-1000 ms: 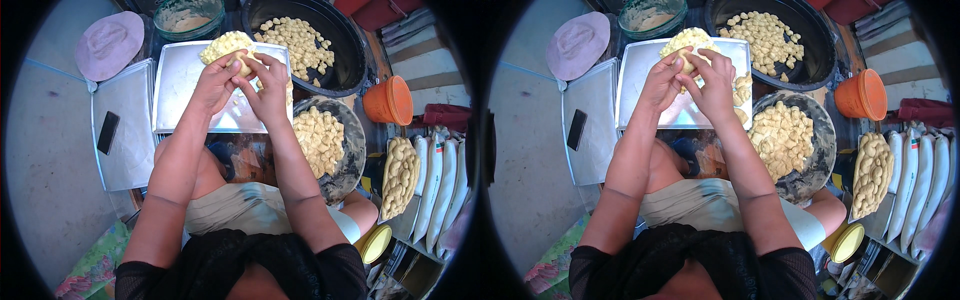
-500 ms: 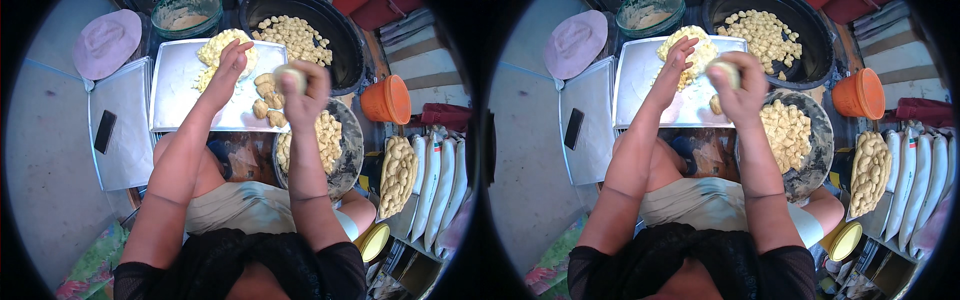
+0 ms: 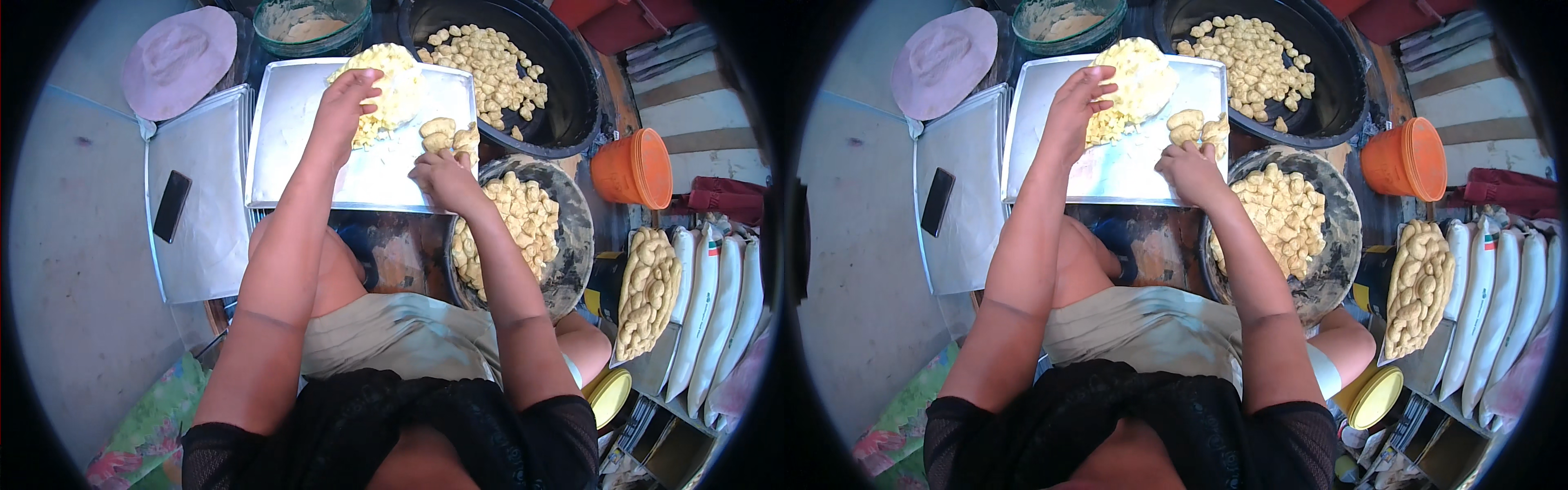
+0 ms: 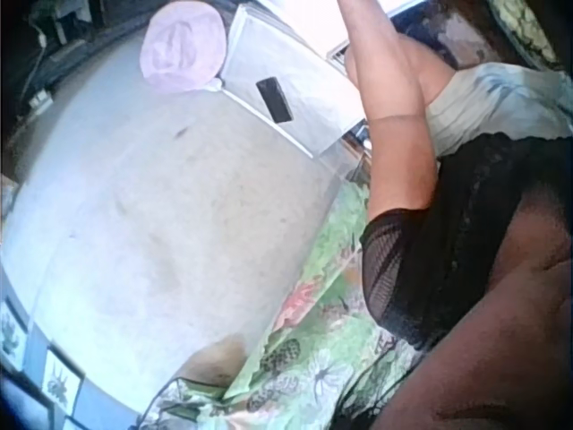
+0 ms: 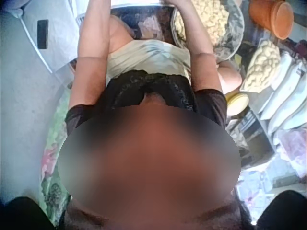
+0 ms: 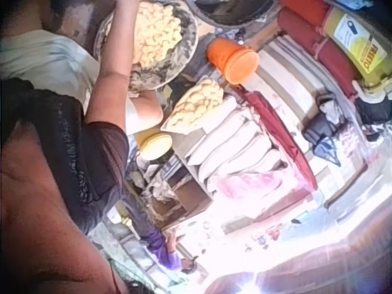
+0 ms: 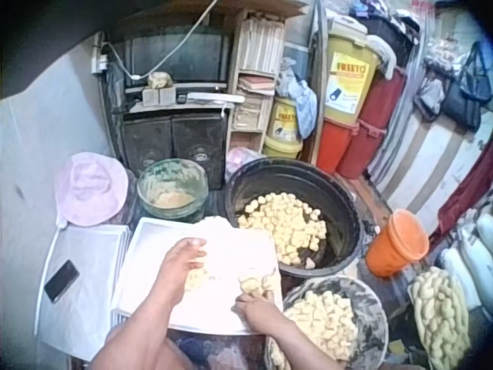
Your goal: The person wraps dough around pieces of filling to form dough balls by hand and presses dough pieces in a bowl.
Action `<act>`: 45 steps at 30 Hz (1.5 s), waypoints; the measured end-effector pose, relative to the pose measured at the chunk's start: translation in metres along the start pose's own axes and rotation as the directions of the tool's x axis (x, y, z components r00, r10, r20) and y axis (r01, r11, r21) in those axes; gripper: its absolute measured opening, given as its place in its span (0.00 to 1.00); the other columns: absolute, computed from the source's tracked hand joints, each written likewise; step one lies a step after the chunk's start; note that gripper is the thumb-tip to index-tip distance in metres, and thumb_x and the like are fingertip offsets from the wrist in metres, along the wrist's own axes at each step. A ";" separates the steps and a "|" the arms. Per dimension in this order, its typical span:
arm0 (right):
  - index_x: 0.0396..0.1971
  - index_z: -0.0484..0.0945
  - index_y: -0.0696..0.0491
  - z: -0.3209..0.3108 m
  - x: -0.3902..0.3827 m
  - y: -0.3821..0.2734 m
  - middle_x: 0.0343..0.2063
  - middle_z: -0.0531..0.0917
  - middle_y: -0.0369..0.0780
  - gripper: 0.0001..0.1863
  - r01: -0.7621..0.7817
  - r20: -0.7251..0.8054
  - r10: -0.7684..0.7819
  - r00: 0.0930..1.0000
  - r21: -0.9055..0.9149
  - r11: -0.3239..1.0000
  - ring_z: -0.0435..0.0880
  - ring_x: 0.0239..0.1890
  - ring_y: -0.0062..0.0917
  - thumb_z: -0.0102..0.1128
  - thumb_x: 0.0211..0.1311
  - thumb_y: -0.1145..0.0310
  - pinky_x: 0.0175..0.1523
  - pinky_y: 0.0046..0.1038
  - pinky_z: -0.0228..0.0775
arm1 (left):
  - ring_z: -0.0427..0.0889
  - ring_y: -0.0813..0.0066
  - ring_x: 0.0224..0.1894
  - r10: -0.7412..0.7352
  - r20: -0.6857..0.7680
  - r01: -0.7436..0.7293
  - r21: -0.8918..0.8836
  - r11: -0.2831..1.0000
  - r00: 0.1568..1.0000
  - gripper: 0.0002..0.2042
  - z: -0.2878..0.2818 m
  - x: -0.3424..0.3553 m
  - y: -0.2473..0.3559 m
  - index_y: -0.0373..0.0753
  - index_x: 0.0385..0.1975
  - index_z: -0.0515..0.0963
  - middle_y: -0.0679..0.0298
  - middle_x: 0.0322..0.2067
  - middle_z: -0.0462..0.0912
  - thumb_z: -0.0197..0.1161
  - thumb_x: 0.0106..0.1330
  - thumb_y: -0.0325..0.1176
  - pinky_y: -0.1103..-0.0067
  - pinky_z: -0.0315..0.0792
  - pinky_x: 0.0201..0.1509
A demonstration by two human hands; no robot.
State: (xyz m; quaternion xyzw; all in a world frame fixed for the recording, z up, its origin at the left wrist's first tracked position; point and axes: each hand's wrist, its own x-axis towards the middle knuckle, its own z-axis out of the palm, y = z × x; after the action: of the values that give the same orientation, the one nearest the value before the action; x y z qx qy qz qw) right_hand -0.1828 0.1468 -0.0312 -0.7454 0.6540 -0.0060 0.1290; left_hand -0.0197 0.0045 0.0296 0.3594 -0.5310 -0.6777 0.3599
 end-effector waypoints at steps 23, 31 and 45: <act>0.29 0.82 0.49 0.055 0.056 -0.022 0.30 0.76 0.36 0.05 -0.046 -0.626 0.132 0.769 0.152 0.987 0.75 0.36 0.32 0.58 0.52 0.69 0.43 0.33 0.66 | 0.80 0.69 0.40 -0.143 0.096 0.166 -0.293 0.942 0.985 0.11 -0.002 0.008 -0.012 0.31 0.45 0.69 0.56 0.38 0.78 0.56 0.63 0.21 0.77 0.79 0.48; 0.34 0.81 0.56 -0.031 0.049 -0.048 0.27 0.80 0.36 0.07 0.595 -0.587 0.673 0.450 0.759 0.264 0.74 0.30 0.17 0.66 0.54 0.74 0.38 0.19 0.68 | 0.80 0.67 0.46 -0.142 0.193 0.199 -0.317 0.927 0.971 0.16 -0.006 0.003 -0.006 0.28 0.49 0.70 0.54 0.44 0.77 0.54 0.60 0.16 0.75 0.76 0.53; 0.38 0.83 0.49 -0.045 0.028 -0.029 0.57 0.71 0.39 0.16 0.209 -0.637 0.079 0.767 0.364 0.908 0.63 0.61 0.38 0.67 0.51 0.57 0.64 0.40 0.47 | 0.73 0.67 0.55 0.014 0.361 0.107 -0.313 0.944 0.932 0.37 0.014 -0.016 -0.005 0.41 0.70 0.48 0.47 0.62 0.62 0.50 0.57 0.20 0.78 0.72 0.52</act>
State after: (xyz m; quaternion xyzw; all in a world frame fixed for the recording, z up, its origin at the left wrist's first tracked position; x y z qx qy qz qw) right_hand -0.1587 0.1147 0.0133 -0.6762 0.6151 -0.4018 0.0539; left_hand -0.0249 0.0257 0.0287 0.1776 -0.4591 -0.8188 0.2954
